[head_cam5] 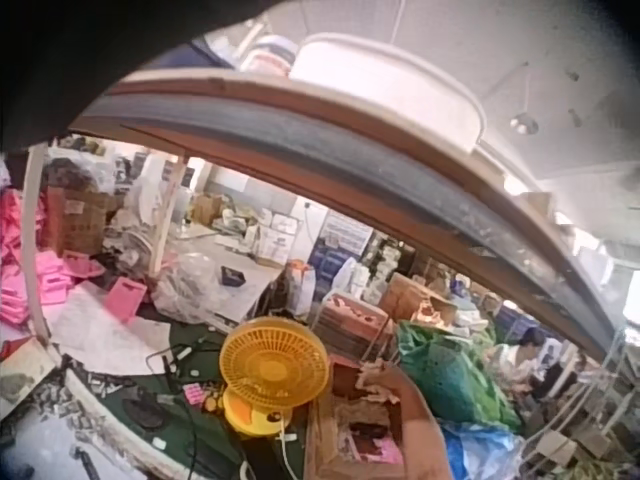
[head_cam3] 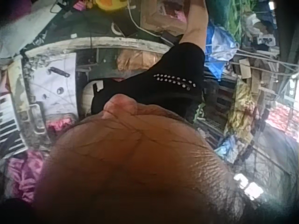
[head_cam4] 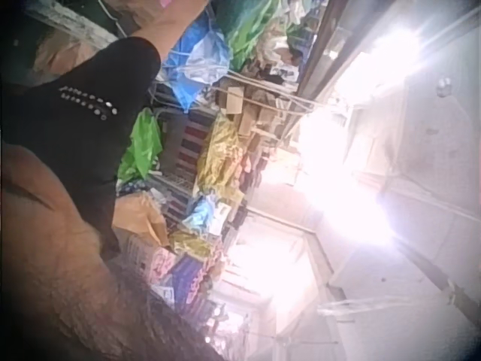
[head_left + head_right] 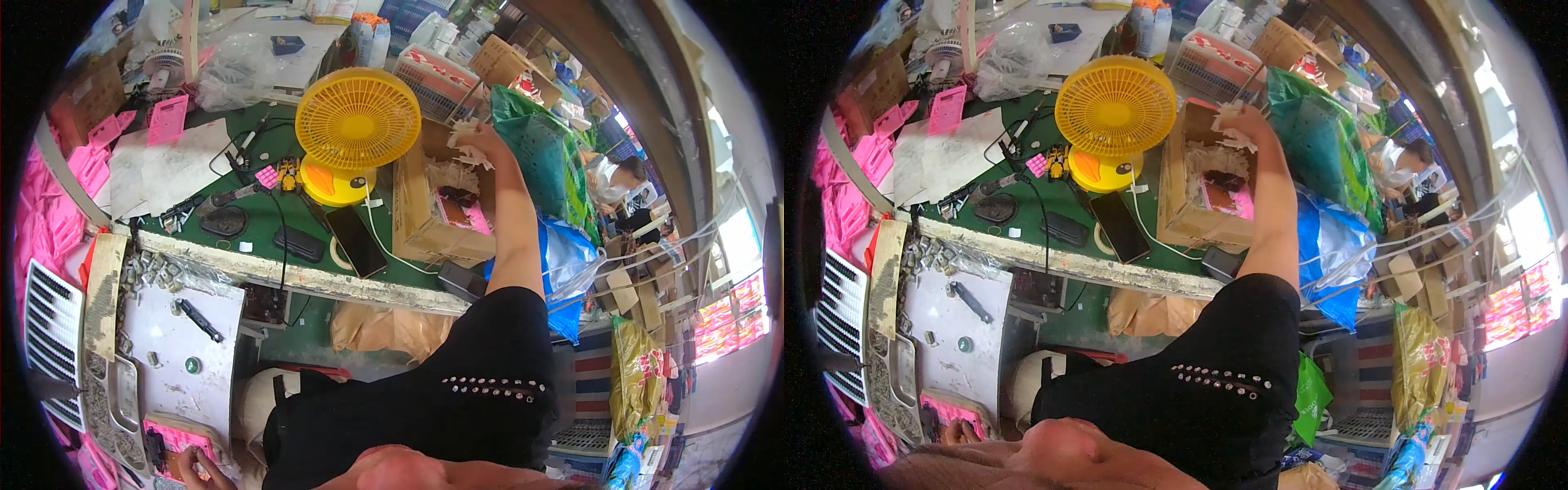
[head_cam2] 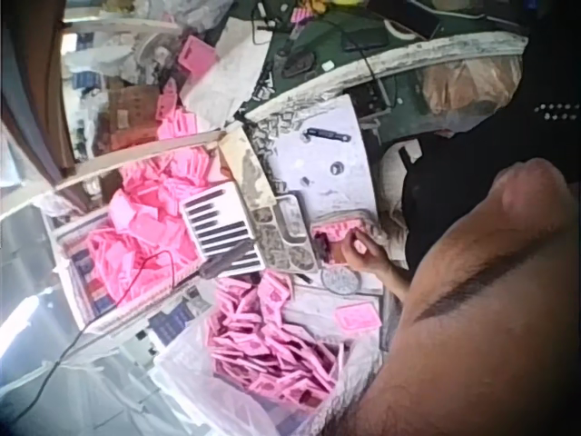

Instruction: Assembling electronic and plastic components for a pink toy bank using a glue gun and soldering iron.

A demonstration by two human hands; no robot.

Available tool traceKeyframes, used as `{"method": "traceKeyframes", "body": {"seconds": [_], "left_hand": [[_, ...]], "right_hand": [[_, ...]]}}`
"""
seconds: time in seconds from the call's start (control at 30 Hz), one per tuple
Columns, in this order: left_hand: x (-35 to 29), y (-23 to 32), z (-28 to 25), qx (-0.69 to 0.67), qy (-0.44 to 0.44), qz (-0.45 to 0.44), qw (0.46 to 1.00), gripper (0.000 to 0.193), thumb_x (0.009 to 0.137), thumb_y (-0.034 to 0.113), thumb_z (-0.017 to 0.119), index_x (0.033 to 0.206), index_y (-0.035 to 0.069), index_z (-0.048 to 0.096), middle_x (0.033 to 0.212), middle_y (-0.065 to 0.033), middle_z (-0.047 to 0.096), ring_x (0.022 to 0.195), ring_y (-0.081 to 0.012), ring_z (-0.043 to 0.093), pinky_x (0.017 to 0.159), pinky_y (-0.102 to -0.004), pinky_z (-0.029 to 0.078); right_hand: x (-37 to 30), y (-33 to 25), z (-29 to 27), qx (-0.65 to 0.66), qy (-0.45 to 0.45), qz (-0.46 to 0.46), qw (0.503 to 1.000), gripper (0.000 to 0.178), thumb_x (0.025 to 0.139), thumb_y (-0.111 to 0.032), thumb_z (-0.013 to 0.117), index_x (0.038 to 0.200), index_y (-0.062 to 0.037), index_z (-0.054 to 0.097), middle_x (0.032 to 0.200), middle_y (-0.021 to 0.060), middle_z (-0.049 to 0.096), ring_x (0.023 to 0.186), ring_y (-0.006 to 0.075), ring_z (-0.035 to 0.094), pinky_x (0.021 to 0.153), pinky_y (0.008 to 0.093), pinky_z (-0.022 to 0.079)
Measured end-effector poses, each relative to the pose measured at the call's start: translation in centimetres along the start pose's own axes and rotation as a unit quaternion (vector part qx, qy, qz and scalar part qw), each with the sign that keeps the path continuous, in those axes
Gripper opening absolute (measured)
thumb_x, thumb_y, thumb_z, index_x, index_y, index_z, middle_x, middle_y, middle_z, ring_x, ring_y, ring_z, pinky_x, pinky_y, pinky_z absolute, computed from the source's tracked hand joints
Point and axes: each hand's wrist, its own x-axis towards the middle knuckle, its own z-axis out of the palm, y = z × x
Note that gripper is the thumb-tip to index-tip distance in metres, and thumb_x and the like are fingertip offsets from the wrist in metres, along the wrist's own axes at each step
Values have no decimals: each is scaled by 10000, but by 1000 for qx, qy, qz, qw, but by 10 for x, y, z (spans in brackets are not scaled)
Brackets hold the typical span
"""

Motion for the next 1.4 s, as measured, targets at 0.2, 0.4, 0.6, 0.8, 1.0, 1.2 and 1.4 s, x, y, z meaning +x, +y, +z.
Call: {"method": "traceKeyframes", "body": {"seconds": [0.2,0.4,0.6,0.8,1.0,1.2,1.4], "left_hand": [[-4,-10,-2,-23,37,19,999,158,966,96,690,1093,3,693,1006,-129,711,869,-251,656,820,-359,529],[-12,-19,2,-67,100,52,991,160,949,113,718,1063,2,711,997,-139,725,849,-278,674,819,-385,541],[-27,5,-19,-106,150,154,971,142,938,64,697,1055,-15,711,1003,-150,728,856,-284,685,823,-382,541],[-27,80,-58,-99,121,197,968,172,928,-53,617,1076,-34,704,1020,-148,727,902,-251,691,823,-342,535],[-40,91,-72,-88,167,204,961,191,817,-95,704,983,-8,668,879,-124,684,727,-239,630,676,-322,493],[-73,69,-88,-69,206,117,969,192,821,-87,694,992,-3,671,878,-119,690,722,-235,627,672,-325,489],[-90,57,-90,-44,215,56,974,189,819,-88,692,985,0,670,897,-124,702,731,-242,637,682,-329,498]], "right_hand": [[-10,-34,-32,0,77,-24,997,506,697,-100,835,1167,-8,672,989,73,717,791,184,678,636,356,570],[0,-33,-70,-38,91,-15,995,504,684,-130,841,1147,-43,663,932,55,698,741,195,676,552,370,553],[-20,-87,-52,-44,95,-48,993,522,716,-150,824,1193,-15,660,1058,97,709,920,201,687,734,381,567],[-4,-247,2,-35,-17,-185,982,517,759,-204,803,1232,-56,659,1077,74,702,945,170,673,823,331,540],[-85,-403,219,43,-319,-358,876,506,773,-167,823,1228,-15,661,1116,69,719,917,175,707,834,311,558],[-187,-377,499,118,-540,-312,773,517,710,-62,816,1207,-15,681,1088,40,723,956,148,686,869,315,550],[-258,-316,622,-52,-533,-417,735,575,704,-161,835,1237,-41,656,1125,85,719,1029,204,689,950,347,525]]}}
